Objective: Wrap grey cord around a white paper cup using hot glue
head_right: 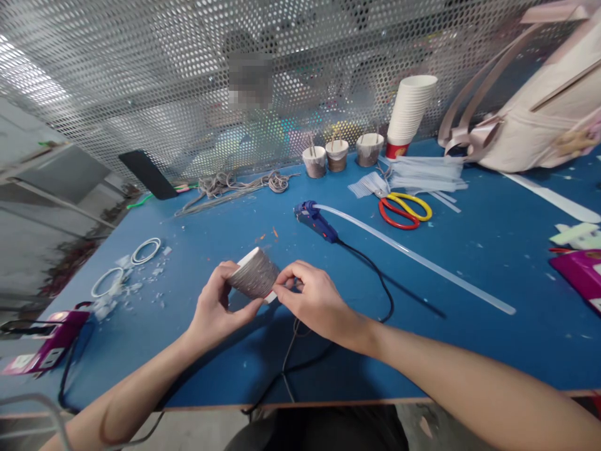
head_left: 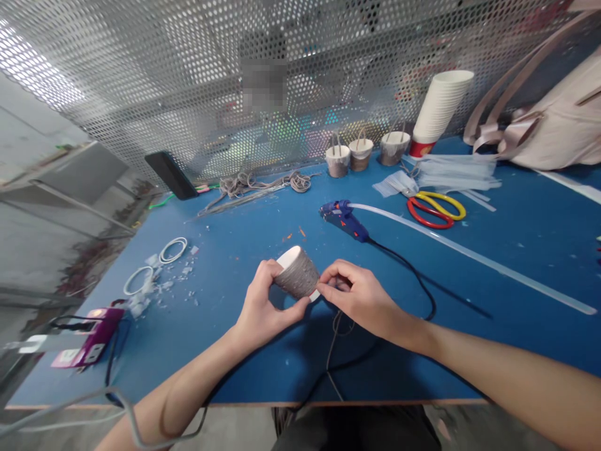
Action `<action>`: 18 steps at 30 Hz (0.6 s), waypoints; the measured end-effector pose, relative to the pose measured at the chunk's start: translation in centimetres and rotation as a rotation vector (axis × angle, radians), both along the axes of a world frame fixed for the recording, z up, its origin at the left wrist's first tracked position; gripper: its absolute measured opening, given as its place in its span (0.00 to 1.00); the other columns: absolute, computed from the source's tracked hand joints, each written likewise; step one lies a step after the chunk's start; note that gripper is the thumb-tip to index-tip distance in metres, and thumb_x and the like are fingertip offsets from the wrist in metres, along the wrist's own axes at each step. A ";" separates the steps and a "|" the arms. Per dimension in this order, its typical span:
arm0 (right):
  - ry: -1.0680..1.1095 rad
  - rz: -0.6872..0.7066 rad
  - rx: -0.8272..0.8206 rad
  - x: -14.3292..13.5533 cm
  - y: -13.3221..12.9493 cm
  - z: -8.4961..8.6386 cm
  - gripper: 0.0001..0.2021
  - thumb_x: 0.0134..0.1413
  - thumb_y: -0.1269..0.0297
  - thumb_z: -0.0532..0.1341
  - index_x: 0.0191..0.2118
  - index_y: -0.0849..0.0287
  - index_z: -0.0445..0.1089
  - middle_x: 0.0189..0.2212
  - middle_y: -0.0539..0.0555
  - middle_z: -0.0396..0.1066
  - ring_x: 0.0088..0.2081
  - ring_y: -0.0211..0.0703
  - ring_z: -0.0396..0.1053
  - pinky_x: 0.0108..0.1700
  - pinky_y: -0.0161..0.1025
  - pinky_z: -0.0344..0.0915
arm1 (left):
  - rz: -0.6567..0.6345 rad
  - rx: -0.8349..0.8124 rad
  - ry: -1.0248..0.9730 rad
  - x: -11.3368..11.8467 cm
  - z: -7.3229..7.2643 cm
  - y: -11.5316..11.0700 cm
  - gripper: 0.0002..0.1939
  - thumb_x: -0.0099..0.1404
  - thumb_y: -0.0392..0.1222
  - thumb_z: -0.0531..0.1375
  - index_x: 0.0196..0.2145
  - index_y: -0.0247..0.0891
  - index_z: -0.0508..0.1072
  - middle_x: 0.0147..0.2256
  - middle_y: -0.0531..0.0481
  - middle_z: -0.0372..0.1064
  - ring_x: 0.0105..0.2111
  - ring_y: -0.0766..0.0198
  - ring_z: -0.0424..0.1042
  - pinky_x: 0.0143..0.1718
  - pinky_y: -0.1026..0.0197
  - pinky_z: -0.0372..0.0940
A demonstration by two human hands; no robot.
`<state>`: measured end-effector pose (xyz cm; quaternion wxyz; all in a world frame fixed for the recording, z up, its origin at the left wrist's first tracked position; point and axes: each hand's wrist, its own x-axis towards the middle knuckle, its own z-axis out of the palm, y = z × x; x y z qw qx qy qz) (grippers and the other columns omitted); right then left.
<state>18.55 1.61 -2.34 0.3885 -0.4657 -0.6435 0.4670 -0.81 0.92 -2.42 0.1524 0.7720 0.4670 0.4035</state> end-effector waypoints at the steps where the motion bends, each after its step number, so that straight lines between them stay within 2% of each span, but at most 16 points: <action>1: 0.007 0.003 0.004 0.0 0.0 0.0 0.04 0.50 0.66 0.61 0.27 0.58 0.70 0.25 0.47 0.66 0.26 0.34 0.60 0.29 0.32 0.58 | 0.011 -0.008 -0.002 0.0 0.0 0.0 0.15 0.53 0.39 0.64 0.33 0.40 0.61 0.31 0.53 0.61 0.32 0.64 0.63 0.32 0.62 0.60; 9: 0.047 0.014 0.073 -0.1 -0.3 -0.3 0.04 0.52 0.66 0.60 0.30 0.58 0.70 0.26 0.48 0.67 0.24 0.33 0.59 0.27 0.32 0.58 | 0.073 -0.072 -0.038 -0.1 -0.4 0.3 0.15 0.52 0.41 0.64 0.32 0.40 0.61 0.30 0.53 0.59 0.31 0.65 0.61 0.32 0.61 0.59; 15: 0.038 0.039 0.124 -0.1 -0.7 -0.4 0.03 0.52 0.68 0.59 0.30 0.59 0.69 0.26 0.48 0.66 0.23 0.32 0.60 0.26 0.31 0.60 | 0.054 -0.082 -0.082 -0.3 -0.7 0.5 0.16 0.52 0.42 0.66 0.33 0.40 0.61 0.31 0.53 0.59 0.32 0.65 0.62 0.32 0.62 0.59; 17: 0.024 0.080 0.213 0.1 -0.9 -0.3 0.04 0.54 0.68 0.57 0.31 0.59 0.69 0.27 0.49 0.68 0.25 0.33 0.63 0.27 0.31 0.62 | 0.064 -0.079 -0.076 -0.3 -0.8 0.6 0.16 0.53 0.42 0.66 0.33 0.40 0.61 0.32 0.53 0.60 0.32 0.64 0.62 0.33 0.61 0.60; 18: -0.011 0.116 0.312 0.2 -1.0 -0.1 0.04 0.55 0.69 0.57 0.31 0.59 0.68 0.27 0.50 0.69 0.26 0.34 0.64 0.28 0.31 0.63 | 0.076 -0.075 -0.074 -0.3 -0.8 0.6 0.16 0.53 0.42 0.66 0.33 0.40 0.61 0.32 0.53 0.60 0.32 0.64 0.62 0.33 0.61 0.60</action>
